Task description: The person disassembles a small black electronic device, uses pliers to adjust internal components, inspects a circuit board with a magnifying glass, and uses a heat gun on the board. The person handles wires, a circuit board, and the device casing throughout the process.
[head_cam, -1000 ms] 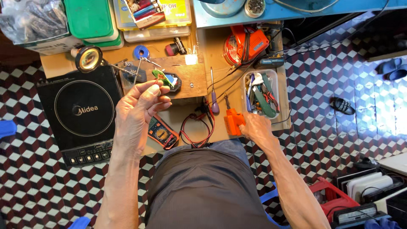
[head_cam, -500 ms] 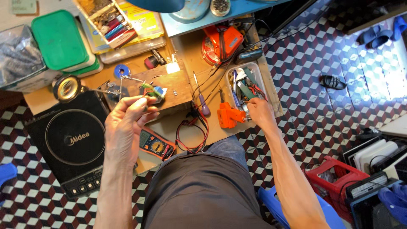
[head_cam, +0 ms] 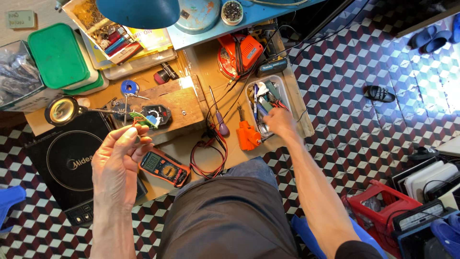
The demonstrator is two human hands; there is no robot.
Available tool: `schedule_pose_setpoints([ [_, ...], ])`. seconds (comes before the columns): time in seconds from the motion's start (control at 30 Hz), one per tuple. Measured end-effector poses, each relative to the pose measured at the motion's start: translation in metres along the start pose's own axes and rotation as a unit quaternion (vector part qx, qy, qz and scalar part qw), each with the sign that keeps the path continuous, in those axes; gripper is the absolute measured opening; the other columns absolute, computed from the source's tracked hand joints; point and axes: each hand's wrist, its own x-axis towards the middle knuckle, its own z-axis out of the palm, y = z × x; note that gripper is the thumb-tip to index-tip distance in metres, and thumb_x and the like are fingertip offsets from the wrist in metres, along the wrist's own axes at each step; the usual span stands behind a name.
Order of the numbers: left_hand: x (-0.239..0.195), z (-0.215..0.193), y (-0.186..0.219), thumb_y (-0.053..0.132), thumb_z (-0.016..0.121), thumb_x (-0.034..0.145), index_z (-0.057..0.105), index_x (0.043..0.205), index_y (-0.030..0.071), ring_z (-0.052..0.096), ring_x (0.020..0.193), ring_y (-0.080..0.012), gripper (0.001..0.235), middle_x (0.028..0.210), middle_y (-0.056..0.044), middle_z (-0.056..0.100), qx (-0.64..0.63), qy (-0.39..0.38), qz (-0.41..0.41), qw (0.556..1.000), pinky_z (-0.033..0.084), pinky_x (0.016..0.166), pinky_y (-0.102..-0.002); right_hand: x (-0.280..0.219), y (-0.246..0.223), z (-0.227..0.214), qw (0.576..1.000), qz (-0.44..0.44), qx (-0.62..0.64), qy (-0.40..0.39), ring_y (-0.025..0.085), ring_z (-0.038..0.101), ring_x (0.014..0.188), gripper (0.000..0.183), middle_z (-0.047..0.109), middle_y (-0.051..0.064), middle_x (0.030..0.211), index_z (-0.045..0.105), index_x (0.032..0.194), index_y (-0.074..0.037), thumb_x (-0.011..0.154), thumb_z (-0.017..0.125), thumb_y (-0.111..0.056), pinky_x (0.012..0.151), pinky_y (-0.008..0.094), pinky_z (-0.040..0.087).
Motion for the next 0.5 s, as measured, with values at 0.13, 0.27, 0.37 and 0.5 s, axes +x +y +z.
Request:
schedule_pose_setpoints([
  [0.13,-0.011,0.011,-0.013,0.012,0.067,0.102,0.065,0.117,0.002,0.07,0.094,-0.0171,0.018,0.11,-0.012,0.072,-0.036,0.013,0.005,0.999,0.059,0.09,-0.032,0.002,0.038,-0.032,0.997,0.011,0.057,0.059,0.023,0.072,0.073,0.027,0.075,0.009,0.08,0.077,0.101,-0.01,0.087,0.073,-0.032,0.069,0.037,0.054],
  [0.27,-0.018,0.033,-0.023,0.012,0.066,0.101,0.066,0.116,0.002,0.071,0.093,-0.0176,0.019,0.109,-0.012,0.073,-0.043,0.029,-0.008,0.999,0.059,0.088,-0.032,0.016,0.046,-0.049,0.971,0.017,0.237,-0.009,0.022,0.074,0.074,0.037,0.078,0.009,0.086,0.07,0.112,-0.004,0.088,0.071,-0.033,0.066,0.036,0.057],
  [0.37,-0.024,0.048,-0.031,0.012,0.066,0.101,0.066,0.116,0.002,0.07,0.093,-0.0176,0.018,0.11,-0.012,0.073,-0.028,0.045,-0.005,0.999,0.059,0.088,-0.033,0.01,0.053,-0.046,0.989,-0.045,0.141,-0.021,0.022,0.076,0.075,0.049,0.078,0.01,0.083,0.06,0.127,-0.005,0.09,0.072,-0.036,0.07,0.036,0.056],
  [0.5,-0.034,0.065,-0.044,0.012,0.067,0.1,0.066,0.117,0.001,0.07,0.093,-0.0179,0.02,0.111,-0.012,0.073,0.0,0.067,-0.004,0.998,0.059,0.087,-0.033,-0.015,0.061,-0.022,0.988,-0.107,0.087,0.074,0.033,0.073,0.084,0.042,0.078,0.01,0.088,0.063,0.126,-0.006,0.091,0.07,-0.028,0.072,0.044,0.054],
])
